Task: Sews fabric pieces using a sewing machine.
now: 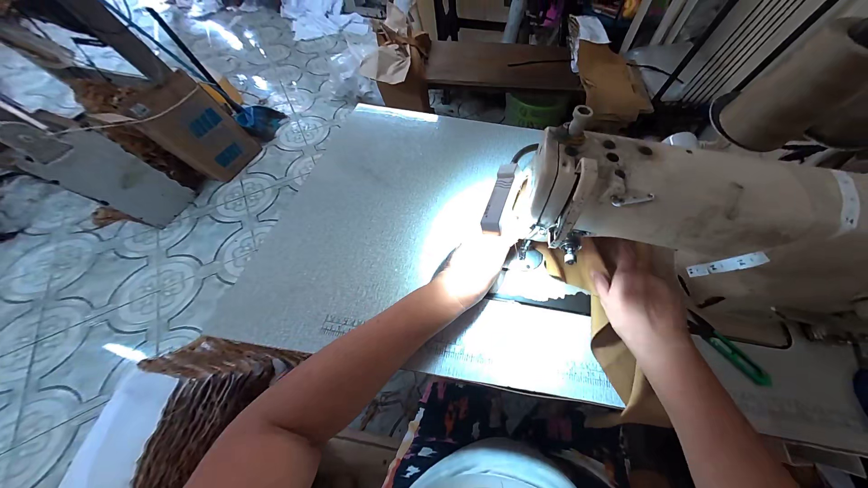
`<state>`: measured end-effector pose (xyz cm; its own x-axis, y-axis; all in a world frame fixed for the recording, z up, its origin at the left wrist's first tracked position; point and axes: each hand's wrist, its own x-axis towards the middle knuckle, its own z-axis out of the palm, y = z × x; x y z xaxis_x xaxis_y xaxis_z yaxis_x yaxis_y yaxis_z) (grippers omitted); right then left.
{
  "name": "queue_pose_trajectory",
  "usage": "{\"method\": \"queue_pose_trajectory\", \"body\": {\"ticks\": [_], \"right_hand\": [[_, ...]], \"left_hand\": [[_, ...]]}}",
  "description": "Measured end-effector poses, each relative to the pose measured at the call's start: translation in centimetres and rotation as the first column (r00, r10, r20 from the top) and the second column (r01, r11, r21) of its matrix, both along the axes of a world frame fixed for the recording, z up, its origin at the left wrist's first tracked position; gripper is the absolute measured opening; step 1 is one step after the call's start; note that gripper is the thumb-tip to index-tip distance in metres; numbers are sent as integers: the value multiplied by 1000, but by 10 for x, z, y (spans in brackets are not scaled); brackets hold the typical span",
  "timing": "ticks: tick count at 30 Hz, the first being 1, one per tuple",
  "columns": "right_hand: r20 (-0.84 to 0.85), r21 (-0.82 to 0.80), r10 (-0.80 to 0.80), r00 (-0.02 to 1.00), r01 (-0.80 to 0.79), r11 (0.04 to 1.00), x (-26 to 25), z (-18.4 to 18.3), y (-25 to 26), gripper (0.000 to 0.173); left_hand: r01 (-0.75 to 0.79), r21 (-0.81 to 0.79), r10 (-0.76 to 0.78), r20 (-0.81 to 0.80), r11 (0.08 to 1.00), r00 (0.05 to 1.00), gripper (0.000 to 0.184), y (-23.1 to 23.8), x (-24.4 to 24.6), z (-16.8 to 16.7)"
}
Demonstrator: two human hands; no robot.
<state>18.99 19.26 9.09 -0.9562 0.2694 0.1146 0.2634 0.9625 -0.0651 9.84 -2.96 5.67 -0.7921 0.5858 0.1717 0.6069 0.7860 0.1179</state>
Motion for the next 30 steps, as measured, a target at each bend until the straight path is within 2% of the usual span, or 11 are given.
{"method": "queue_pose_trajectory", "body": {"ticks": [4,7,9,12,14,16,19,22,24,27,30], "right_hand": [[215,-56,-138,967,153,987,-6,1,5,36],[-8,18,-26,1000,27,999,-45,-11,25,31],[-151,-11,46,987,-49,999,-72,-17,39,37],[-199,-114,80,977,-104,988,-82,-10,34,43],[-157,-106,127,979,-145,984,-70,-5,16,34],[-252,21,238,938,-241,970,-52,-16,0,23],[-381,-52,349,856,-397,916,-19,-41,-27,24],[-478,-102,453,753,-559,823,8,-61,-65,27],[-523,-117,531,667,-673,730,17,-63,-87,28],[-495,-167,602,627,-748,642,32,-65,-98,34],[-548,-164,533,645,-707,688,45,-67,-93,33]], "left_hand": [[-196,225,169,135,954,976,32,-7,-2,9],[-375,713,13,457,593,889,92,-27,-16,2],[-550,733,-66,621,401,781,95,-45,-16,-3],[-458,381,124,645,803,754,59,-71,16,22],[-338,68,244,562,939,790,42,-82,34,52],[-335,45,304,321,941,897,35,-88,46,67],[-160,171,172,-58,972,983,25,-100,31,51],[-5,105,2,30,994,1000,25,-108,22,16],[-54,34,50,99,998,994,25,-107,45,4],[-95,-72,107,181,993,978,31,-102,98,16],[-32,-111,54,197,993,979,30,-96,114,43]]}}
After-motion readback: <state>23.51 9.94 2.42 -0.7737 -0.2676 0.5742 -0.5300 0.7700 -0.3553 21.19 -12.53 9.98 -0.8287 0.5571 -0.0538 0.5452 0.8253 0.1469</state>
